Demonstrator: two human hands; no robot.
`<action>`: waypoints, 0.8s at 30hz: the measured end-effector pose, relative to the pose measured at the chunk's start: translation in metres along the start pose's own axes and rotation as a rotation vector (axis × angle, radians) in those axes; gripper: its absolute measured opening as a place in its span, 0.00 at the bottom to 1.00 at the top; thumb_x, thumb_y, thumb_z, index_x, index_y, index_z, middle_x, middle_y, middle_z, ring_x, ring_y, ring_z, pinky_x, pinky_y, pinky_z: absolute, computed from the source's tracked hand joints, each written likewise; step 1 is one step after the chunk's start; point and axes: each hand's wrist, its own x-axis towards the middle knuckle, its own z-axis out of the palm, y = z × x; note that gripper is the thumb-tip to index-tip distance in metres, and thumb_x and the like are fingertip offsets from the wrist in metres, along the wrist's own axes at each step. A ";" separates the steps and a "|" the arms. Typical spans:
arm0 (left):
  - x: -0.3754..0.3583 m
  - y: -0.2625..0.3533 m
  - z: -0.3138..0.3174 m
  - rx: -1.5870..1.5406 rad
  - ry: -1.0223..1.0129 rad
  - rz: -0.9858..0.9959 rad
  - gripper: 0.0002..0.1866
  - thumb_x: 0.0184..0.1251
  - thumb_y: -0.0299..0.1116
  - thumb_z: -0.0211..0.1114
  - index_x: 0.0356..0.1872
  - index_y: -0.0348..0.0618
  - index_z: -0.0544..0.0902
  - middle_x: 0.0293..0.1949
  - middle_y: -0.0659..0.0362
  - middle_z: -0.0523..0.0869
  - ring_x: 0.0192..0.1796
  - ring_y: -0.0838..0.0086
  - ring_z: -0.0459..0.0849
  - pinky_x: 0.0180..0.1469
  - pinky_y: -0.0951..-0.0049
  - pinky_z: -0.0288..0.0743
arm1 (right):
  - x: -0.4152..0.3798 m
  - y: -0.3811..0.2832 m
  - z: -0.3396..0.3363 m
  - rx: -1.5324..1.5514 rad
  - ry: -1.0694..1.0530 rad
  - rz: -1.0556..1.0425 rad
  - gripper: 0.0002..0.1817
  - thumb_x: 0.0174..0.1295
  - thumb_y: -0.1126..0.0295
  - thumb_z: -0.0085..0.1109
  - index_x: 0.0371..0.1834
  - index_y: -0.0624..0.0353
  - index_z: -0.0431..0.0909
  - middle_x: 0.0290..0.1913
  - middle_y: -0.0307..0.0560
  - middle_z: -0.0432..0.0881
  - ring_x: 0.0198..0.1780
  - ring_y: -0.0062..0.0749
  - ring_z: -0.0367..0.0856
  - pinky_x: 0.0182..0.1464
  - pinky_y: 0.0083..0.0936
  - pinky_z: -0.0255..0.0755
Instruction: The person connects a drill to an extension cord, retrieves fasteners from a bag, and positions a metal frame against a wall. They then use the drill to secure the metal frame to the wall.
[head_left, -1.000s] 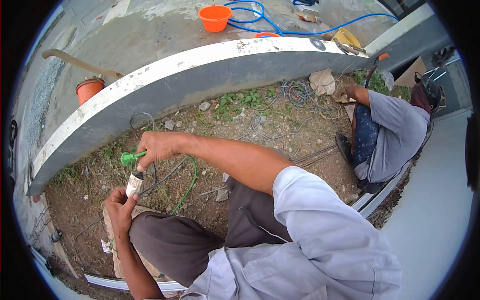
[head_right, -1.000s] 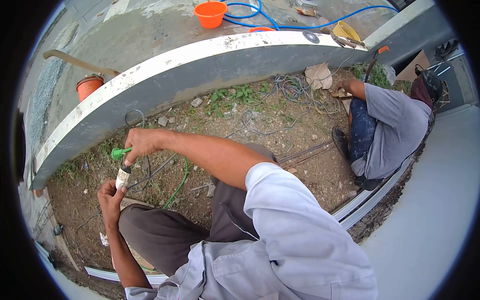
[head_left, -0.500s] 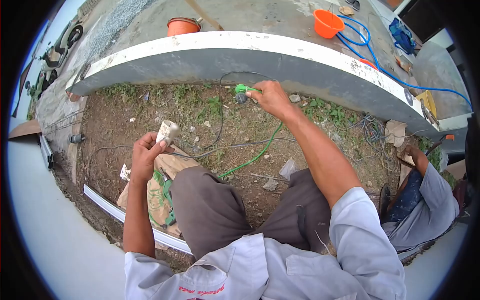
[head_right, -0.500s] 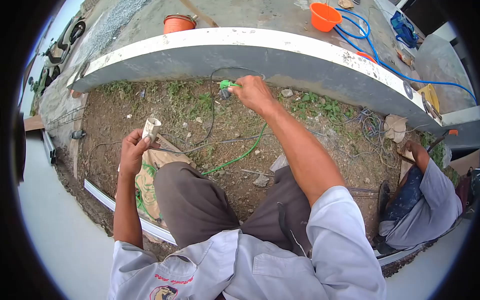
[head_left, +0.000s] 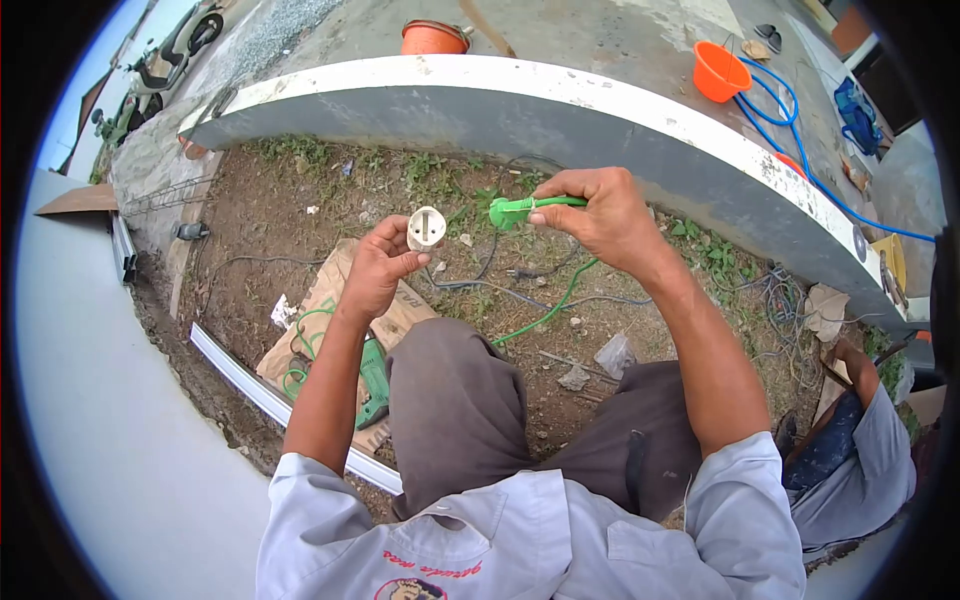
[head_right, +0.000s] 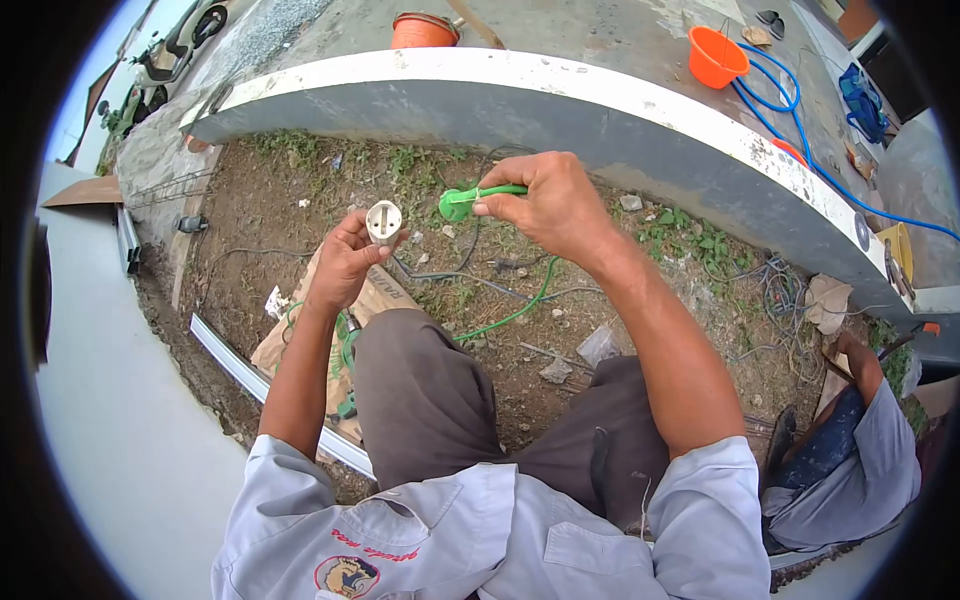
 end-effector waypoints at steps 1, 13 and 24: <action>0.002 0.000 0.003 0.025 -0.009 -0.009 0.22 0.64 0.18 0.74 0.59 0.40 0.81 0.54 0.58 0.90 0.56 0.70 0.89 0.64 0.64 0.82 | -0.002 -0.003 0.003 0.008 -0.003 -0.044 0.14 0.63 0.63 0.75 0.42 0.64 0.89 0.29 0.50 0.88 0.29 0.32 0.84 0.35 0.30 0.75; 0.013 0.001 0.033 0.182 -0.108 -0.048 0.20 0.64 0.14 0.73 0.56 0.38 0.83 0.51 0.62 0.90 0.53 0.77 0.88 0.57 0.71 0.84 | -0.009 0.002 0.024 -0.218 -0.004 -0.230 0.10 0.62 0.67 0.69 0.42 0.61 0.84 0.33 0.52 0.85 0.34 0.50 0.87 0.37 0.46 0.77; 0.015 -0.004 0.049 0.341 -0.115 -0.161 0.19 0.65 0.17 0.75 0.57 0.36 0.84 0.49 0.60 0.91 0.52 0.76 0.89 0.58 0.70 0.84 | -0.008 0.020 0.024 -0.235 -0.126 -0.146 0.13 0.62 0.65 0.70 0.44 0.61 0.84 0.34 0.54 0.87 0.35 0.52 0.87 0.40 0.48 0.77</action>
